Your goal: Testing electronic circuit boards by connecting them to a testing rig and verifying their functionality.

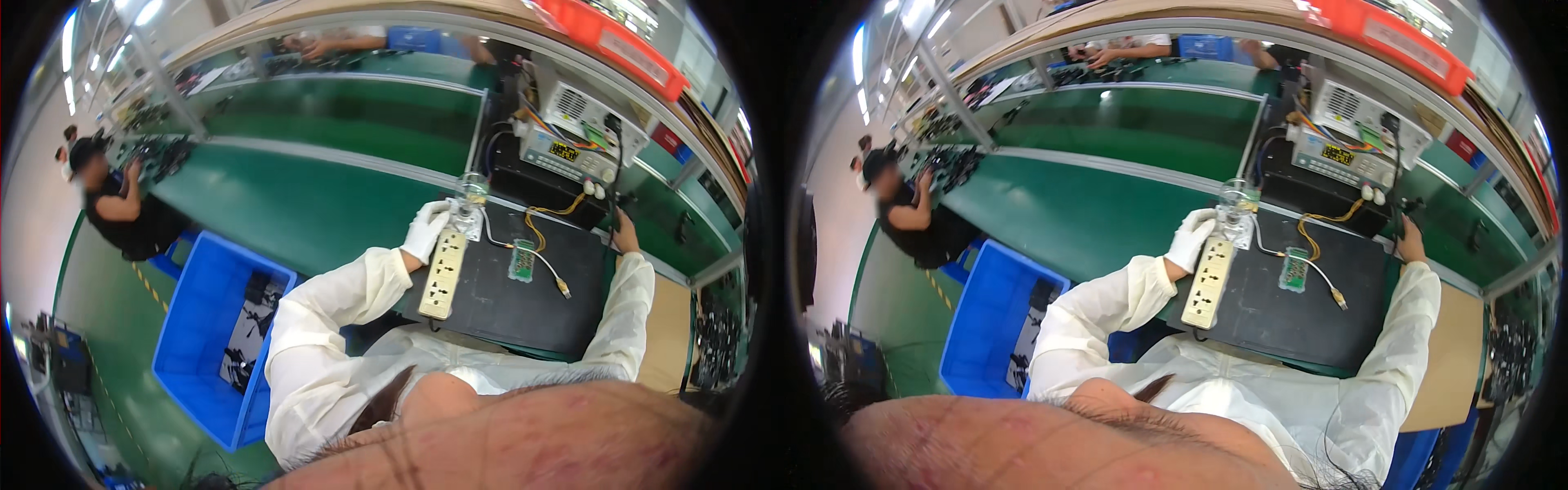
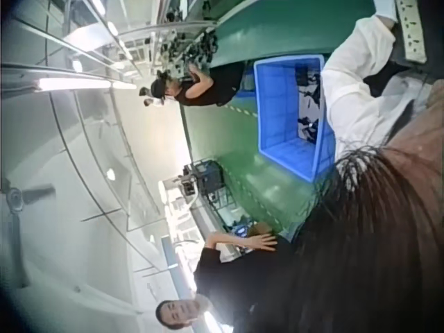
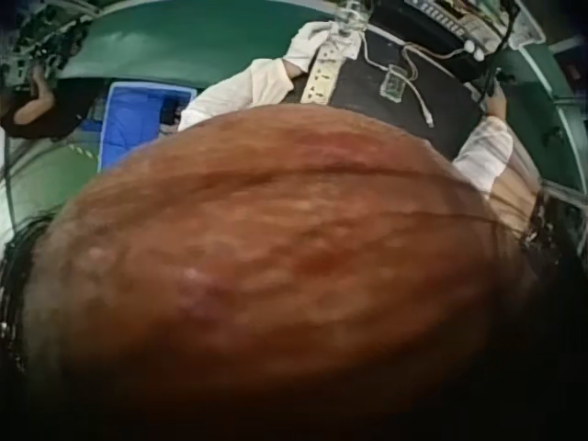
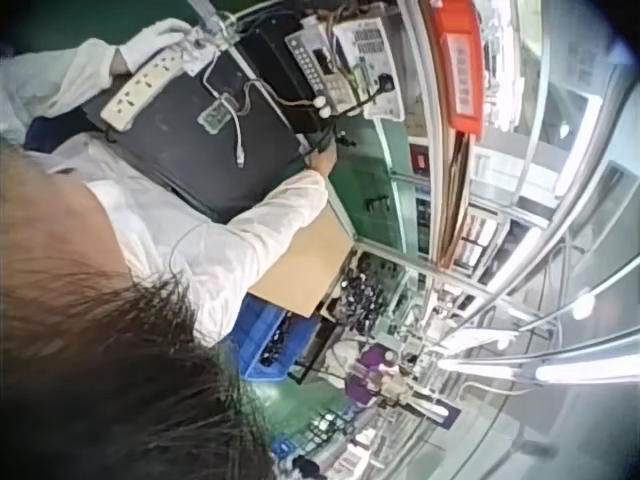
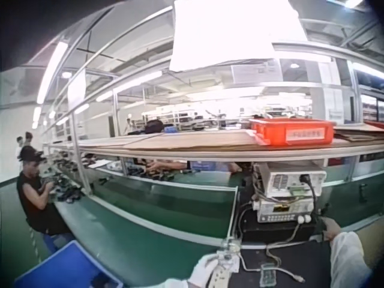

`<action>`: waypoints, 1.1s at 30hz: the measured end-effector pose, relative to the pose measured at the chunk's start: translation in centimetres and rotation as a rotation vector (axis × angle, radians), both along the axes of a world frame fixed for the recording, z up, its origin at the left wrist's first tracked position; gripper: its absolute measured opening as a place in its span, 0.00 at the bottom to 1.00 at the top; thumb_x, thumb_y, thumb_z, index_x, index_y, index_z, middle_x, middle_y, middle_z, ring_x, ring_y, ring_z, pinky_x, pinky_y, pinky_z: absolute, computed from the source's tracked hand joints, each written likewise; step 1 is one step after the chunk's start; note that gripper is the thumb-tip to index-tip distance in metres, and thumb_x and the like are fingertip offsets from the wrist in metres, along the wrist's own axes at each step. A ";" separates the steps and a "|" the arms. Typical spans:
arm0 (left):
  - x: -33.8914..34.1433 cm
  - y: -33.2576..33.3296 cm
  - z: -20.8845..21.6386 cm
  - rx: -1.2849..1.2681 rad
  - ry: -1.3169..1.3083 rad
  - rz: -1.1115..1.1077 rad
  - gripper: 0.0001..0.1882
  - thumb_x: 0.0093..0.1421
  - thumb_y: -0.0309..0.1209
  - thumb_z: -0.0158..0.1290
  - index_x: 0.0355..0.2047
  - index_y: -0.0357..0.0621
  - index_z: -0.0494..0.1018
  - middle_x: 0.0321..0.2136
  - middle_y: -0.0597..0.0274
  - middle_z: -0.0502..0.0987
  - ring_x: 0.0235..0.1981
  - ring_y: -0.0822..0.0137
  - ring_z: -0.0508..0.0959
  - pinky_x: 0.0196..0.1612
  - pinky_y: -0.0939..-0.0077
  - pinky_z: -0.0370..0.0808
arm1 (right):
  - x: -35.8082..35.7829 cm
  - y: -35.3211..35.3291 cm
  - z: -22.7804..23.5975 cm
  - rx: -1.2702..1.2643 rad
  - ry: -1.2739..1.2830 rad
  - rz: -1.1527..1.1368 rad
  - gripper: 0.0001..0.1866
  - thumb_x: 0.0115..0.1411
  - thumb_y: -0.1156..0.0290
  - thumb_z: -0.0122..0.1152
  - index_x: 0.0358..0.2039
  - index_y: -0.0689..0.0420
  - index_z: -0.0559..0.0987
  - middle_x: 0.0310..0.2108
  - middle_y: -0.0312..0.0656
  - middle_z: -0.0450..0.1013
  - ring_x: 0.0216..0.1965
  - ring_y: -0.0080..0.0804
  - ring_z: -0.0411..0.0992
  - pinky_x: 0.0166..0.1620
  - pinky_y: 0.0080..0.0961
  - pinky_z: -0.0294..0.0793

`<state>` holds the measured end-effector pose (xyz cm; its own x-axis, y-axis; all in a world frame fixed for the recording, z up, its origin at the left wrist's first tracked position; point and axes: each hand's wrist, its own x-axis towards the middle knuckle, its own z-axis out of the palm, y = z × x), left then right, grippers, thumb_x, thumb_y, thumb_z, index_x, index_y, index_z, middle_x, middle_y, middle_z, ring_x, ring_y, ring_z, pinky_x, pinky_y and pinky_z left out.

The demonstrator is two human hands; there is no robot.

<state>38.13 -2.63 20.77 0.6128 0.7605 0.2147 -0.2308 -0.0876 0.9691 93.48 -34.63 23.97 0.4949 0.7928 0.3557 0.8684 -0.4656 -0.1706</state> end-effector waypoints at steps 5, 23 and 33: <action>-0.4 2.8 -0.8 0.001 0.036 0.078 0.20 0.69 0.33 0.56 0.58 0.37 0.72 0.52 0.53 0.78 0.51 0.64 0.80 0.55 0.68 0.77 | 1.3 -2.6 2.0 0.082 -0.025 -0.025 0.24 0.63 0.80 0.56 0.60 0.59 0.75 0.60 0.53 0.73 0.62 0.52 0.70 0.65 0.39 0.67; -1.5 20.9 2.7 0.676 1.117 0.689 0.34 0.67 0.57 0.47 0.66 0.52 0.69 0.70 0.49 0.63 0.73 0.49 0.58 0.74 0.43 0.48 | -34.4 3.2 9.4 0.120 0.867 0.393 0.10 0.73 0.71 0.52 0.50 0.60 0.77 0.40 0.37 0.76 0.42 0.26 0.74 0.48 0.23 0.73; -4.1 23.2 4.0 0.624 1.320 0.705 0.34 0.71 0.59 0.38 0.70 0.56 0.65 0.73 0.50 0.60 0.75 0.47 0.55 0.74 0.41 0.47 | -41.1 3.6 5.5 -0.019 0.352 0.587 0.16 0.64 0.79 0.58 0.53 0.60 0.77 0.57 0.51 0.73 0.61 0.55 0.69 0.64 0.41 0.67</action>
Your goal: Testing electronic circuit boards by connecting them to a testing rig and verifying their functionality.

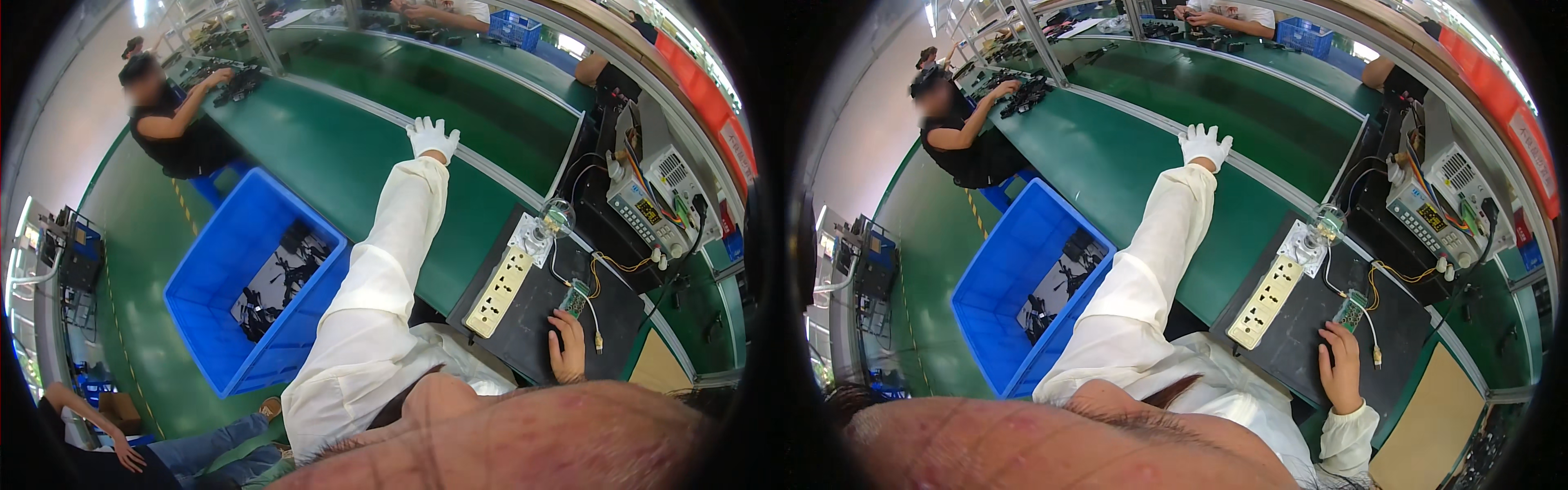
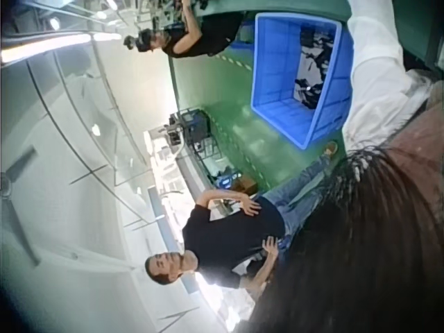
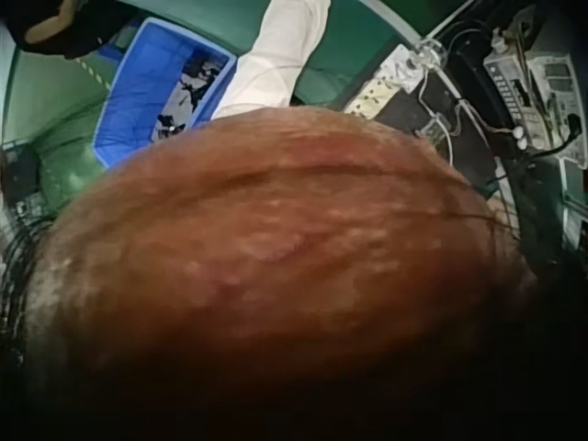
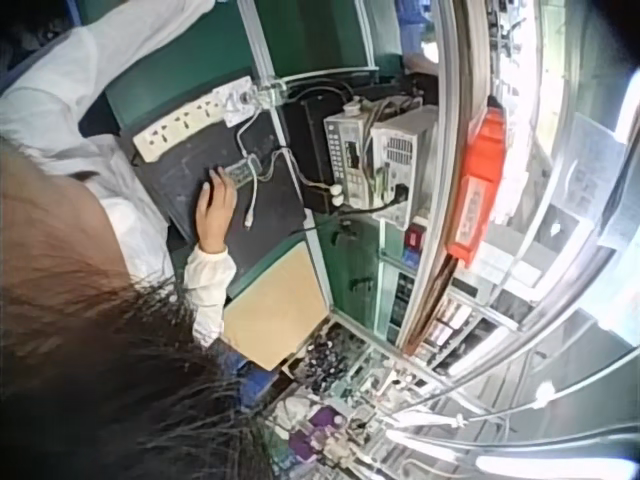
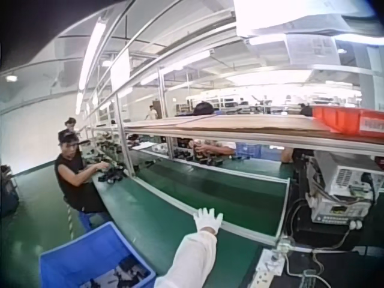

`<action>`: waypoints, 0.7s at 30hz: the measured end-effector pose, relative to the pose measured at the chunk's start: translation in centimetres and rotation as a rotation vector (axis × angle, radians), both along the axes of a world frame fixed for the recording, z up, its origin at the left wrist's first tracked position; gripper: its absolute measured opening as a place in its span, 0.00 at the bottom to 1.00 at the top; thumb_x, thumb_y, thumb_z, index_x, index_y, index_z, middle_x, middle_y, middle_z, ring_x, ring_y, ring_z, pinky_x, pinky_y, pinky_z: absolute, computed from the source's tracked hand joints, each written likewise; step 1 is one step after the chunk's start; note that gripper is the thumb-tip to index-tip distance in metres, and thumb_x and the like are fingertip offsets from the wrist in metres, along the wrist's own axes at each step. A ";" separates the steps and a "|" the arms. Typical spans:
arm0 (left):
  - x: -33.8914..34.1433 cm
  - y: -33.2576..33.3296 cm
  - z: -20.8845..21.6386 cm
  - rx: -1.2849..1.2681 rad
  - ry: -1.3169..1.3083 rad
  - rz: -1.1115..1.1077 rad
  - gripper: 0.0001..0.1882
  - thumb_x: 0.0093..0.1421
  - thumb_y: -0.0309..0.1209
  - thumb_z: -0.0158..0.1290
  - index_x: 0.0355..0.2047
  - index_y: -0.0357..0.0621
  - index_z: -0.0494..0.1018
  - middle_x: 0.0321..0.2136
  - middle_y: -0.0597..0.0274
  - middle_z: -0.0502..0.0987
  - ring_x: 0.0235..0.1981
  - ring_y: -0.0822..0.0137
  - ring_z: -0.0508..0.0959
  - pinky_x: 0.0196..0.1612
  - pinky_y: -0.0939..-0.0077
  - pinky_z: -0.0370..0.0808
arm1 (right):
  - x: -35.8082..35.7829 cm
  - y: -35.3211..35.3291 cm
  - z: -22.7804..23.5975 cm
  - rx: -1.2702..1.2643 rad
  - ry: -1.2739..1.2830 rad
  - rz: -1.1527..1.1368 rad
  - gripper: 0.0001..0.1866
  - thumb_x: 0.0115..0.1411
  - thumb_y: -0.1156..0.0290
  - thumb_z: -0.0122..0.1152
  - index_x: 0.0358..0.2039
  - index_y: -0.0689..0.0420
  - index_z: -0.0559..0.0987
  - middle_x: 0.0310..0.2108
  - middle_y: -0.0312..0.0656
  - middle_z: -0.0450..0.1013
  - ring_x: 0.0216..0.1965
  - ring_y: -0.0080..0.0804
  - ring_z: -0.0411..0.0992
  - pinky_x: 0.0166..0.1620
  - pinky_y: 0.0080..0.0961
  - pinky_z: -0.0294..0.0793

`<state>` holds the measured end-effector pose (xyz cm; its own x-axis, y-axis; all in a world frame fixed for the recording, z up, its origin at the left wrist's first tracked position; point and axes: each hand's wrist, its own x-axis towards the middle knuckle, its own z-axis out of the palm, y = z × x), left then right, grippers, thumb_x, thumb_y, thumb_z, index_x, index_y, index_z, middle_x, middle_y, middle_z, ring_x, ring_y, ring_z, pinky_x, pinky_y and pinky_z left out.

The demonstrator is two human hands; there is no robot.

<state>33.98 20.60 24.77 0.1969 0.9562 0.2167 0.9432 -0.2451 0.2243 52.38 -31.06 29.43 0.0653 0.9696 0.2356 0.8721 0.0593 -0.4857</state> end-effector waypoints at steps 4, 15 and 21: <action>0.1 -0.1 0.3 0.004 0.014 -0.017 0.33 0.72 0.58 0.37 0.71 0.58 0.64 0.72 0.51 0.61 0.74 0.48 0.56 0.73 0.40 0.48 | 0.2 0.4 -1.6 0.033 -0.026 -0.047 0.17 0.64 0.80 0.57 0.53 0.61 0.77 0.58 0.51 0.72 0.61 0.53 0.69 0.65 0.40 0.66; 0.3 -0.1 0.4 -0.002 -0.004 0.205 0.36 0.70 0.61 0.38 0.71 0.56 0.64 0.73 0.45 0.58 0.74 0.41 0.55 0.73 0.40 0.47 | 0.7 -0.2 -2.1 0.134 0.001 -0.270 0.24 0.62 0.81 0.56 0.59 0.62 0.74 0.63 0.53 0.68 0.65 0.53 0.66 0.68 0.42 0.63; -0.5 0.9 0.4 -0.018 -0.023 0.294 0.38 0.70 0.62 0.39 0.72 0.55 0.63 0.74 0.42 0.55 0.74 0.38 0.53 0.74 0.39 0.46 | 1.3 -0.5 -3.2 0.092 -0.150 -0.214 0.28 0.61 0.80 0.57 0.64 0.64 0.71 0.68 0.53 0.64 0.68 0.55 0.62 0.71 0.42 0.59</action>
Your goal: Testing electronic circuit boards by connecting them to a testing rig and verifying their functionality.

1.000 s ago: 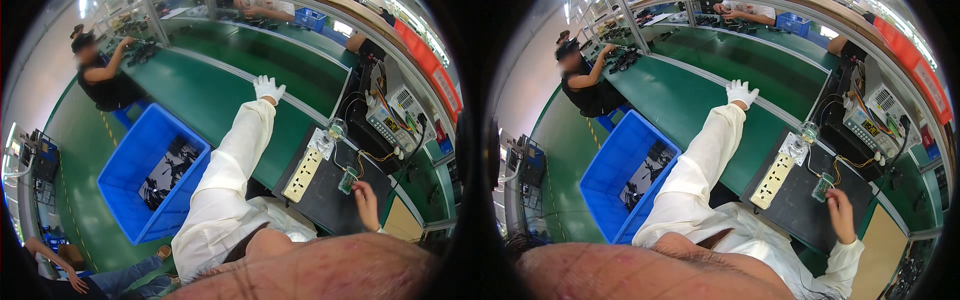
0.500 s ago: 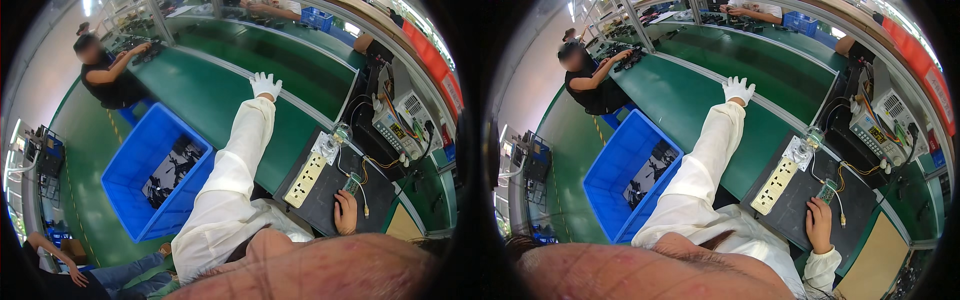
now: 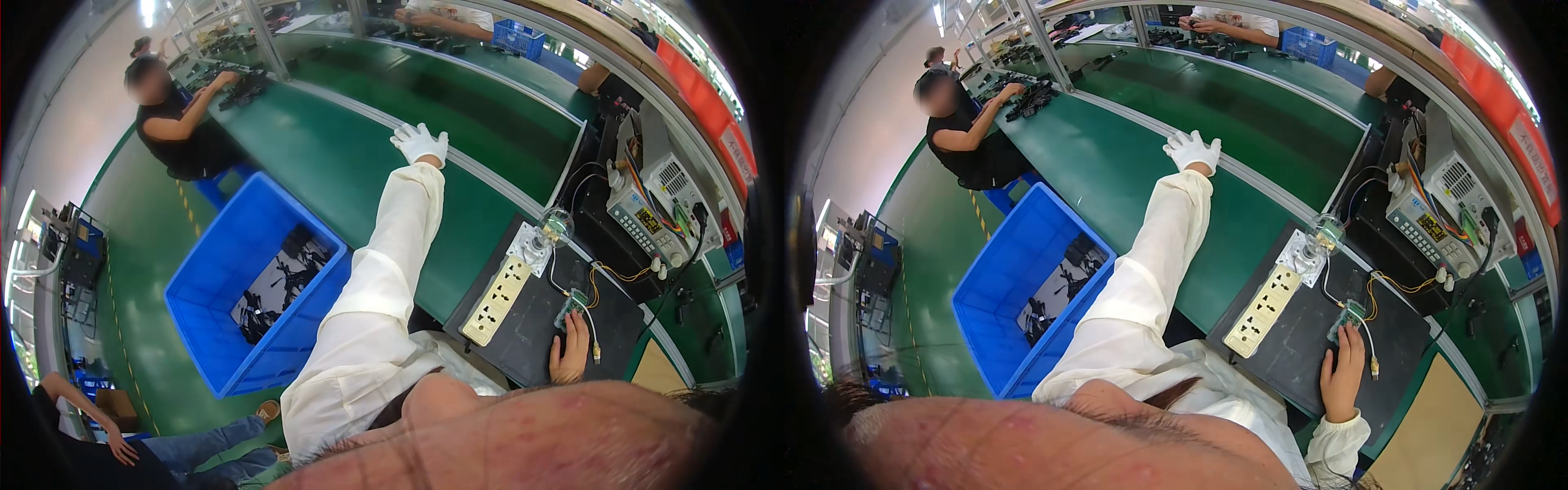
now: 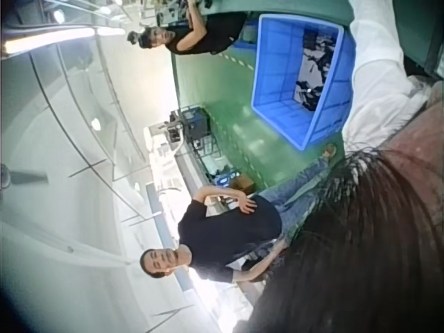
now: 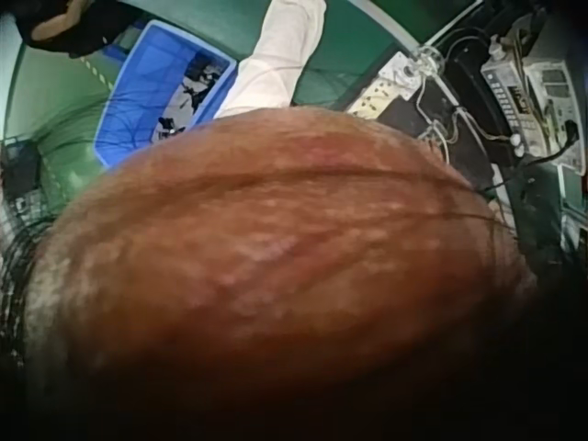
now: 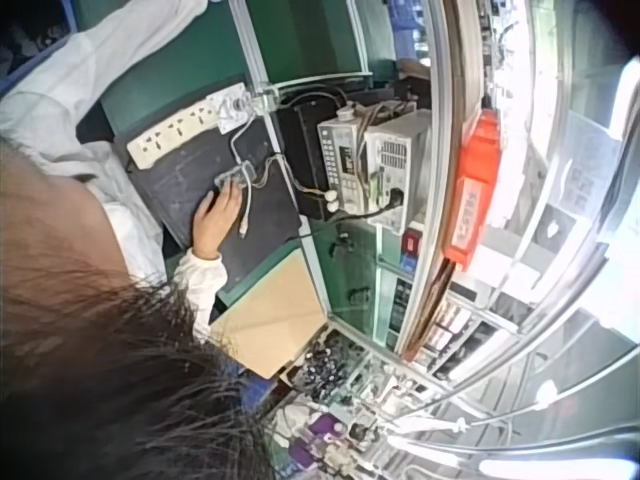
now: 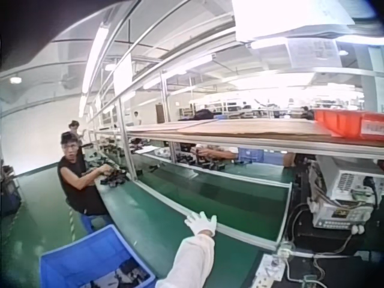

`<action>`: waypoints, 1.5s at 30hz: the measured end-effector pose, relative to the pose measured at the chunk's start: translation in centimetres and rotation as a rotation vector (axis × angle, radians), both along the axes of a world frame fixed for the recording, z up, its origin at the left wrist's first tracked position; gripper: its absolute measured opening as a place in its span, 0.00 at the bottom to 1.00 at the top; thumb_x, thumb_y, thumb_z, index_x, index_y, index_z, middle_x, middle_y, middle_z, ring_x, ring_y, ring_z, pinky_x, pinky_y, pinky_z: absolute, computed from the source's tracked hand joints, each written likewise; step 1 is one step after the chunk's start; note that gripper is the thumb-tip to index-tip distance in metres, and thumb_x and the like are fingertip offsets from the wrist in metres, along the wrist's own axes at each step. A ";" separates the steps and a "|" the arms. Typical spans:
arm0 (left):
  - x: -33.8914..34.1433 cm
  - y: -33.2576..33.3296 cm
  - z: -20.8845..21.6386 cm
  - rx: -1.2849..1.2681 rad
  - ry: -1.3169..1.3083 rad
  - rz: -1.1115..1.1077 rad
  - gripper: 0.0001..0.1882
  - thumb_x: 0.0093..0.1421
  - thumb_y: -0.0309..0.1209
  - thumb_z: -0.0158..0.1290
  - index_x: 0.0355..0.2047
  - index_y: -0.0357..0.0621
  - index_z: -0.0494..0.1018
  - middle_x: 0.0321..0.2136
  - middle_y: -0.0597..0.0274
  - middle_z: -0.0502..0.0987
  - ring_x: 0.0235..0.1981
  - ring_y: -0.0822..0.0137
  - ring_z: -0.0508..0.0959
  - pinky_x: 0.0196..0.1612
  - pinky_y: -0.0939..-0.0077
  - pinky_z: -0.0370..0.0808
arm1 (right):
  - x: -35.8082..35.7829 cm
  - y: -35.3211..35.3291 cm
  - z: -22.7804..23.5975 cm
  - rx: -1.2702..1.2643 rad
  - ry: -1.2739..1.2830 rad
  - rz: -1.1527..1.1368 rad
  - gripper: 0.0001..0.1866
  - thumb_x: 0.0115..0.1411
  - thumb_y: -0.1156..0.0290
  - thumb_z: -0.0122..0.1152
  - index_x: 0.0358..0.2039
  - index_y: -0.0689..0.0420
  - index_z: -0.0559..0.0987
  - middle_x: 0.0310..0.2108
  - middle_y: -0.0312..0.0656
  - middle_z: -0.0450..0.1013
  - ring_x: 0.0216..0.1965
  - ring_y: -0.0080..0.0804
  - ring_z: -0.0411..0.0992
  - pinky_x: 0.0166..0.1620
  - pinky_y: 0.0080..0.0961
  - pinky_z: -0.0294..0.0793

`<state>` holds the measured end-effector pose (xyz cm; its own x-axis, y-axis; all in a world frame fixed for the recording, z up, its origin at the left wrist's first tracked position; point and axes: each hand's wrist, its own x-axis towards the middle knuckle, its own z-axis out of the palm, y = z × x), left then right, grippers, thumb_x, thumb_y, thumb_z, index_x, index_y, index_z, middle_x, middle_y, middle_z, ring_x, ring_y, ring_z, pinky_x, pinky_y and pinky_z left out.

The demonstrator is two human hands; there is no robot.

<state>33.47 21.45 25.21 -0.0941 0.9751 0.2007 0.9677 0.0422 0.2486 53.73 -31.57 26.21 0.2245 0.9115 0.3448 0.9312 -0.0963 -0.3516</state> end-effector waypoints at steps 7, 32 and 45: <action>-0.1 0.4 -0.4 0.029 -0.003 -0.007 0.39 0.69 0.64 0.39 0.71 0.53 0.63 0.72 0.41 0.59 0.73 0.37 0.54 0.73 0.38 0.46 | -0.3 0.1 0.6 0.010 0.007 -0.028 0.29 0.61 0.80 0.57 0.64 0.64 0.70 0.68 0.55 0.63 0.68 0.56 0.62 0.71 0.43 0.59; -0.3 0.3 -0.9 0.169 -0.036 0.034 0.33 0.67 0.60 0.47 0.56 0.45 0.75 0.58 0.51 0.73 0.62 0.50 0.68 0.66 0.47 0.58 | -0.6 -0.1 -0.2 0.028 -0.050 -0.053 0.23 0.61 0.82 0.58 0.57 0.65 0.72 0.67 0.59 0.63 0.66 0.60 0.64 0.67 0.46 0.64; -0.5 0.1 -0.7 0.215 -0.025 0.039 0.27 0.67 0.57 0.49 0.49 0.49 0.79 0.52 0.53 0.76 0.57 0.51 0.71 0.62 0.46 0.61 | -1.3 0.3 0.8 0.075 0.000 -0.050 0.25 0.62 0.81 0.58 0.61 0.65 0.70 0.65 0.58 0.64 0.66 0.59 0.63 0.67 0.45 0.63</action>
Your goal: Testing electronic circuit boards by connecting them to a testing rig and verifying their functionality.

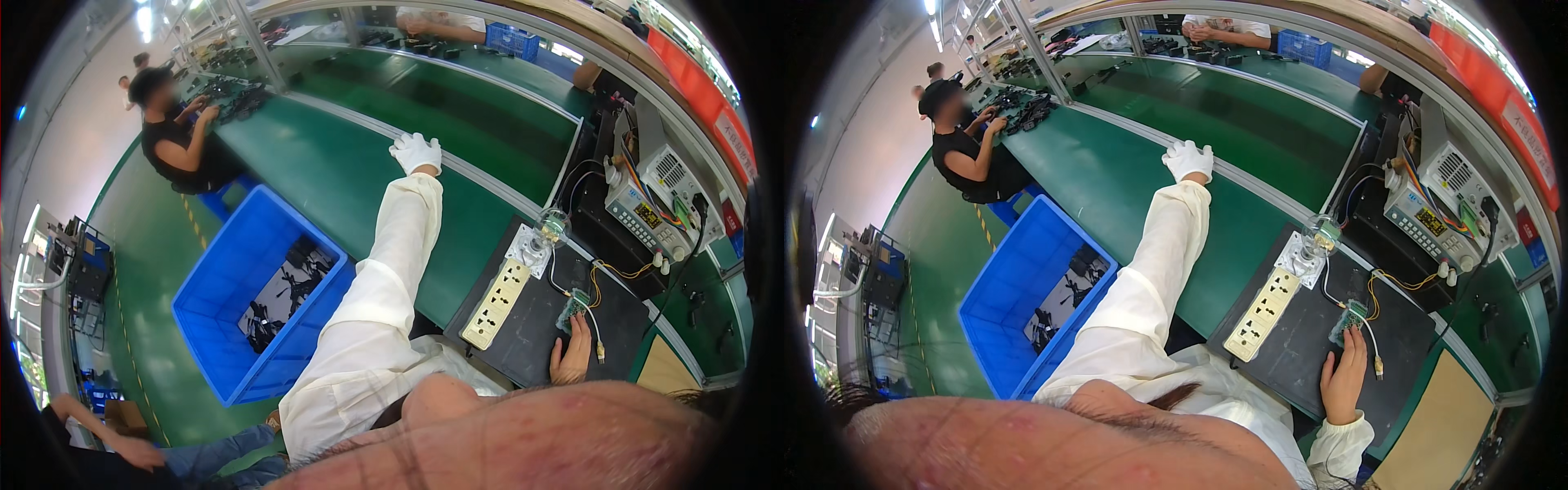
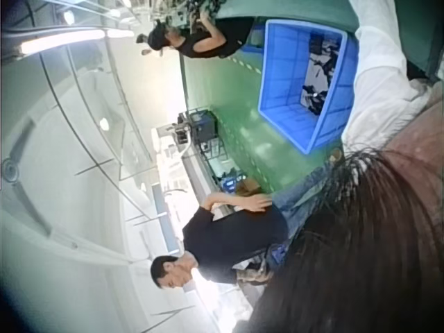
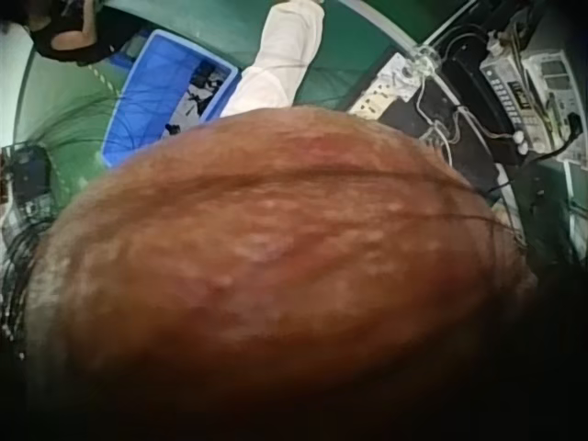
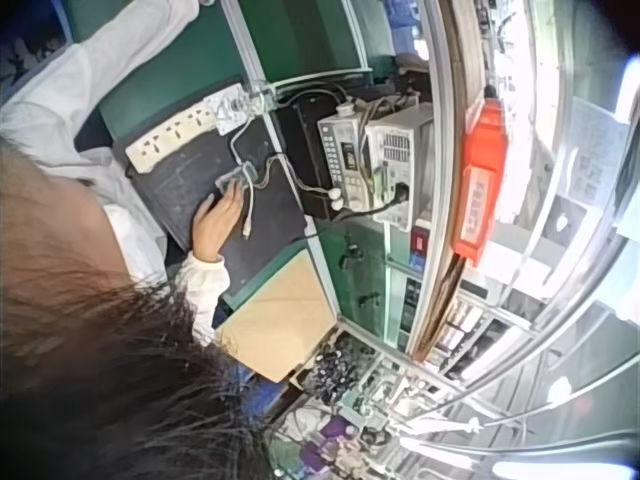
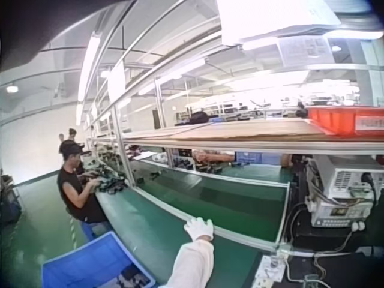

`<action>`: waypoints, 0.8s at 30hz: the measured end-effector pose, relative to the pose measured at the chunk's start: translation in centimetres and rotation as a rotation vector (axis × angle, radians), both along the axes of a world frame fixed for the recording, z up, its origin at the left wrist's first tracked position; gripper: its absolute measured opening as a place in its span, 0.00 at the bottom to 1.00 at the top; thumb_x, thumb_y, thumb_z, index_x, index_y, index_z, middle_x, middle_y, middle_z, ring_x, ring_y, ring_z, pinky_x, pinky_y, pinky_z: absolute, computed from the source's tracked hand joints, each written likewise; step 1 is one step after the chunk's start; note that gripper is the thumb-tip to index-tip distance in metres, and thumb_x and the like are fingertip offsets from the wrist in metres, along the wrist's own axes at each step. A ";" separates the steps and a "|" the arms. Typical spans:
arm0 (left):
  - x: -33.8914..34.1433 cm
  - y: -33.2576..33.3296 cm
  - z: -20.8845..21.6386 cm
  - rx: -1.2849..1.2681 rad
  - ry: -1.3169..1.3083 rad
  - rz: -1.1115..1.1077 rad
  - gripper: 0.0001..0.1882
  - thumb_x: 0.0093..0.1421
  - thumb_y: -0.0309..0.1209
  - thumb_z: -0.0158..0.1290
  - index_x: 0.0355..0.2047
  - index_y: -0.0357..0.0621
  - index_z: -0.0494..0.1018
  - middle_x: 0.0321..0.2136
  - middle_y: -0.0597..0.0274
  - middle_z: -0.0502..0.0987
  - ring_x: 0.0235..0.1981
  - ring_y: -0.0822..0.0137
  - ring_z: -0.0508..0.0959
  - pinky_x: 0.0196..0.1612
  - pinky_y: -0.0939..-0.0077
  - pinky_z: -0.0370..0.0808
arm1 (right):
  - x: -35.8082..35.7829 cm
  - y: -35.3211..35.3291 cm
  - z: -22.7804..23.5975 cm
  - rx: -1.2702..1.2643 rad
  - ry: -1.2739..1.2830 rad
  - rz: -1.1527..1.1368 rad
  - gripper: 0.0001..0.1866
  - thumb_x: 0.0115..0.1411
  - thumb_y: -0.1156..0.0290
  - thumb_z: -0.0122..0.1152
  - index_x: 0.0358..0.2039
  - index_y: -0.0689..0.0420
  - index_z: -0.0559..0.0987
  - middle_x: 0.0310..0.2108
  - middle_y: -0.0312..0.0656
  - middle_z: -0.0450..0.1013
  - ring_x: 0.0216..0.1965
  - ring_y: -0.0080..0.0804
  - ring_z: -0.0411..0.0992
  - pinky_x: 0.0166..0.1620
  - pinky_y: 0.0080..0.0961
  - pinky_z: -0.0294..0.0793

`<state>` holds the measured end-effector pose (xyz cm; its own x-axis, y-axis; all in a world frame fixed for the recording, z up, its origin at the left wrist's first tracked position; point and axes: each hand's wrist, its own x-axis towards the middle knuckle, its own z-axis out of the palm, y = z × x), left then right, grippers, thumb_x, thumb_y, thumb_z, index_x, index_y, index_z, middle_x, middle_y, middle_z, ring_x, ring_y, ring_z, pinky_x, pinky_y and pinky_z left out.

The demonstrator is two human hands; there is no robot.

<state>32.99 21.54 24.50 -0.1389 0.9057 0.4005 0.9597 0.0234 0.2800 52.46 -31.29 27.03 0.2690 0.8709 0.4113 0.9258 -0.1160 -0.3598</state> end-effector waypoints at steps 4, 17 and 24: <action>0.2 -0.4 0.5 -0.020 -0.015 -0.026 0.25 0.68 0.55 0.49 0.47 0.50 0.80 0.51 0.52 0.76 0.57 0.50 0.72 0.62 0.46 0.61 | 0.1 -0.2 -0.3 -0.025 -0.044 -0.006 0.28 0.62 0.81 0.58 0.64 0.65 0.68 0.66 0.58 0.64 0.66 0.58 0.63 0.68 0.44 0.62; -0.2 -0.2 0.3 -0.022 -0.019 -0.064 0.22 0.69 0.51 0.48 0.46 0.50 0.81 0.49 0.53 0.78 0.56 0.48 0.72 0.61 0.45 0.62 | 0.6 -0.2 -0.7 -0.035 -0.056 0.007 0.31 0.59 0.81 0.57 0.65 0.67 0.68 0.67 0.59 0.63 0.66 0.61 0.64 0.68 0.45 0.63; 0.1 -0.3 0.3 -0.020 -0.007 -0.061 0.22 0.69 0.51 0.47 0.46 0.50 0.81 0.50 0.53 0.78 0.57 0.48 0.72 0.60 0.45 0.62 | 0.7 -0.4 -1.0 -0.018 -0.055 0.006 0.30 0.59 0.82 0.57 0.64 0.67 0.69 0.65 0.59 0.65 0.64 0.59 0.66 0.67 0.44 0.64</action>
<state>33.05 21.26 24.78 -0.0861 0.9202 0.3818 0.9576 -0.0294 0.2868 53.15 -31.74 26.01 0.2415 0.8797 0.4096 0.9447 -0.1165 -0.3066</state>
